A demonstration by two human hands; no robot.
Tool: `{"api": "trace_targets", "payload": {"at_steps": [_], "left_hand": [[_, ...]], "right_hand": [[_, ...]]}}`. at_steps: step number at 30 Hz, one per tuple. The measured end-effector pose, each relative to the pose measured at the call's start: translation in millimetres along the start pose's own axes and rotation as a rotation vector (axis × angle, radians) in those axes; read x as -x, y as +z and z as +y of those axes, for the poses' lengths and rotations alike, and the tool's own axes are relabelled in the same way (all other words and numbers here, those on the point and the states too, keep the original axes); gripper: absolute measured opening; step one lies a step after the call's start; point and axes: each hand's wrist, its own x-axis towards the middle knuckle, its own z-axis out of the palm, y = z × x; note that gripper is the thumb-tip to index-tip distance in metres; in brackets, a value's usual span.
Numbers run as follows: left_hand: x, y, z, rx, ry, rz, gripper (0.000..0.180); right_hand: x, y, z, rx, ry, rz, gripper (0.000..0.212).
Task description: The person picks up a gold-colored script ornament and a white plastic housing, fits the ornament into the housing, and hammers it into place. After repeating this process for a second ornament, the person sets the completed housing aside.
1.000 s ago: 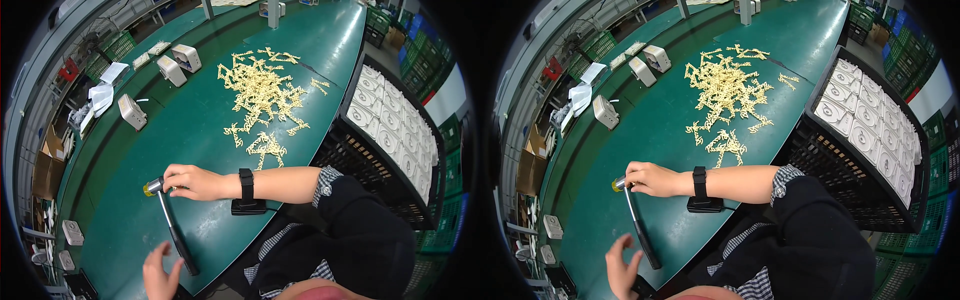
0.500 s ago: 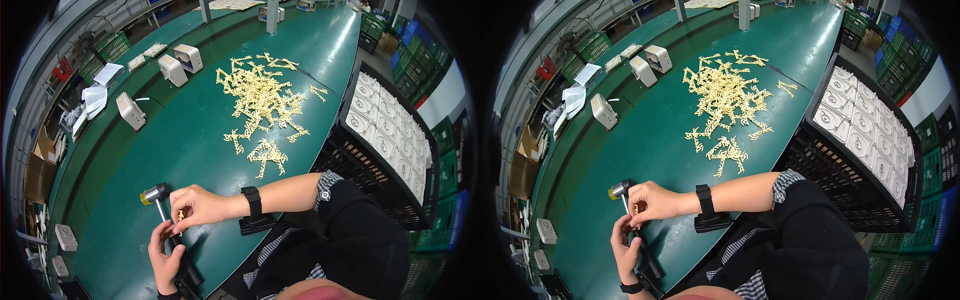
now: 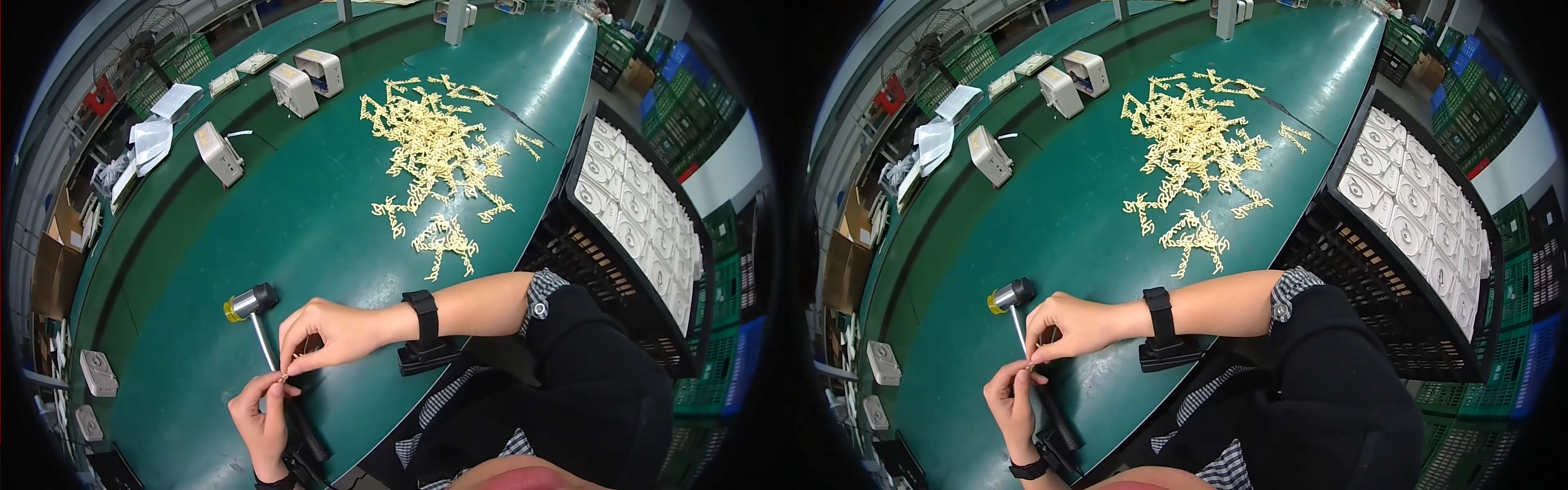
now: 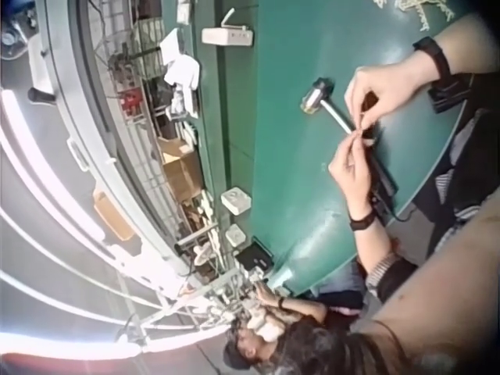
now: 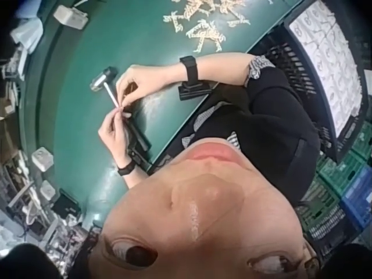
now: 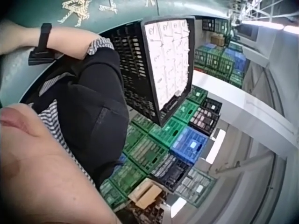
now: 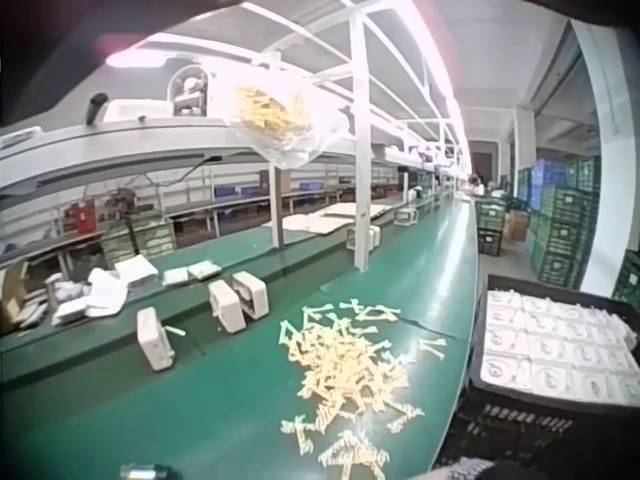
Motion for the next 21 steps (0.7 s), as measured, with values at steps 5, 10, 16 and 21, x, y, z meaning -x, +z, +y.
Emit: {"api": "trace_targets", "payload": {"at_steps": [5, 10, 16, 21], "left_hand": [[0, -2, -5, 0.083, -0.007, 0.075, 0.013], [-2, 2, -3, 0.131, -0.067, 0.097, 0.018], [-6, 0, -9, -0.145, 0.234, 0.081, 0.025], [4, -13, -8, -0.273, 0.241, -0.024, 0.028]], "right_hand": [[0, -1, -1, -0.042, 0.066, 0.077, 0.010], [2, -1, -4, -0.062, 0.062, 0.102, 0.009], [2, -3, -8, -0.061, 0.088, 0.062, 0.010], [-3, 2, -3, -0.084, 0.143, -0.060, 0.015]]}}
